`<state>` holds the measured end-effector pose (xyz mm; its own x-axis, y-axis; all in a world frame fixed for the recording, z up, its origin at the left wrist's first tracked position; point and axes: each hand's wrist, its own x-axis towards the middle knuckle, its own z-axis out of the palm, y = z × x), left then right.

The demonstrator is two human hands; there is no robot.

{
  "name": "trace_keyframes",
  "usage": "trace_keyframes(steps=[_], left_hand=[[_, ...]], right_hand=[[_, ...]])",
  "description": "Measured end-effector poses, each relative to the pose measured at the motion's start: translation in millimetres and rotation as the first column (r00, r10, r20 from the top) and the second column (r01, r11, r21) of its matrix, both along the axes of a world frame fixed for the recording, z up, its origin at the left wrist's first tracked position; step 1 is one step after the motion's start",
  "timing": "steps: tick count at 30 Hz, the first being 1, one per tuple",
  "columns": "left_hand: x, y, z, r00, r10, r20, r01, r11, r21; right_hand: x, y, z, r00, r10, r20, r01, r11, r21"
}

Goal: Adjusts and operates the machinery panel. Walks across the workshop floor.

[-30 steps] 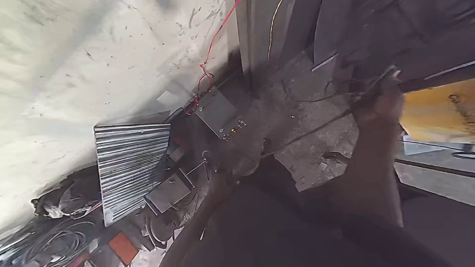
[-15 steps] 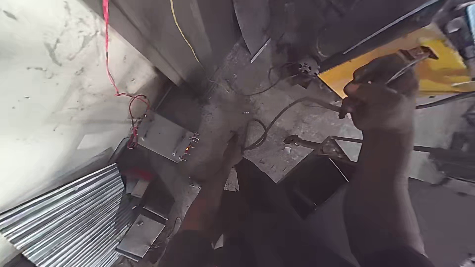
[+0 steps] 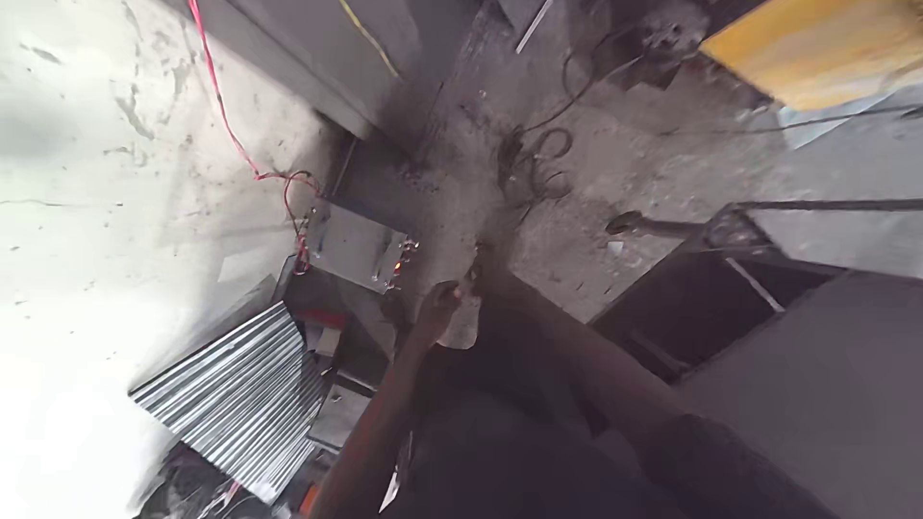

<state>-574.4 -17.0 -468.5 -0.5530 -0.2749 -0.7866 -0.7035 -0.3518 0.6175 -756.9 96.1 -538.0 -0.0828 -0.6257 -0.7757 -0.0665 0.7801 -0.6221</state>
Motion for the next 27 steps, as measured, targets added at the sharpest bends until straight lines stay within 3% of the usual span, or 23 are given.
trace_keyframes(steps=[4,7,9,11,12,14,15,16,20,23,25,27], left_hand=[[66.6,-6.5,-35.2,0.903,-0.295,0.313,0.342,0.934,-0.107],[126.8,-20.9,-71.5,0.867,-0.366,0.337,0.429,0.893,-0.134],[167.2,-19.9,-83.7,0.885,-0.318,0.339,0.374,0.921,-0.112],[180.8,-24.7,-105.9,0.908,-0.258,0.331,0.324,0.932,-0.163],[185.6,-24.2,-113.8,0.893,-0.274,0.356,0.355,0.917,-0.184],[190.9,-23.2,-138.1,0.824,-0.383,0.418,0.488,0.855,-0.178],[193.8,-22.6,-155.5,0.780,-0.446,0.439,0.557,0.815,-0.161],[199.2,-21.3,-175.4,0.749,-0.490,0.447,0.604,0.782,-0.155],[224.3,-22.8,-259.6,0.737,-0.482,0.474,0.614,0.770,-0.171],[241.9,-34.9,-282.9,0.662,-0.564,0.494,0.686,0.721,-0.097],[274.5,-39.1,-273.6,0.525,-0.658,0.540,0.802,0.595,-0.054],[317.1,-33.7,-264.3,0.368,-0.728,0.579,0.907,0.417,-0.052]], right_hand=[[129.0,-16.1,-33.9,0.977,0.214,0.013,-0.211,0.969,-0.131],[190.9,-8.0,-53.9,0.999,0.020,-0.041,-0.022,0.998,-0.050],[234.8,9.5,-52.3,0.960,-0.241,-0.144,0.254,0.964,0.078],[264.6,6.8,-65.8,0.829,-0.524,-0.197,0.560,0.787,0.259],[282.3,4.2,-73.4,0.752,-0.644,-0.140,0.641,0.665,0.383],[312.0,-4.7,-99.1,0.491,-0.870,0.047,0.708,0.429,0.561],[323.1,-9.4,-121.5,0.346,-0.931,0.115,0.717,0.341,0.608],[331.4,-14.2,-146.9,0.272,-0.949,0.159,0.719,0.311,0.621],[351.1,-28.4,-246.4,0.306,-0.924,0.231,0.695,0.383,0.608],[347.6,-38.3,-308.7,0.279,-0.929,0.243,0.680,0.370,0.633],[346.9,-45.4,-353.4,0.212,-0.950,0.230,0.675,0.313,0.668],[342.1,-52.6,-391.2,0.249,-0.943,0.220,0.654,0.332,0.680]])
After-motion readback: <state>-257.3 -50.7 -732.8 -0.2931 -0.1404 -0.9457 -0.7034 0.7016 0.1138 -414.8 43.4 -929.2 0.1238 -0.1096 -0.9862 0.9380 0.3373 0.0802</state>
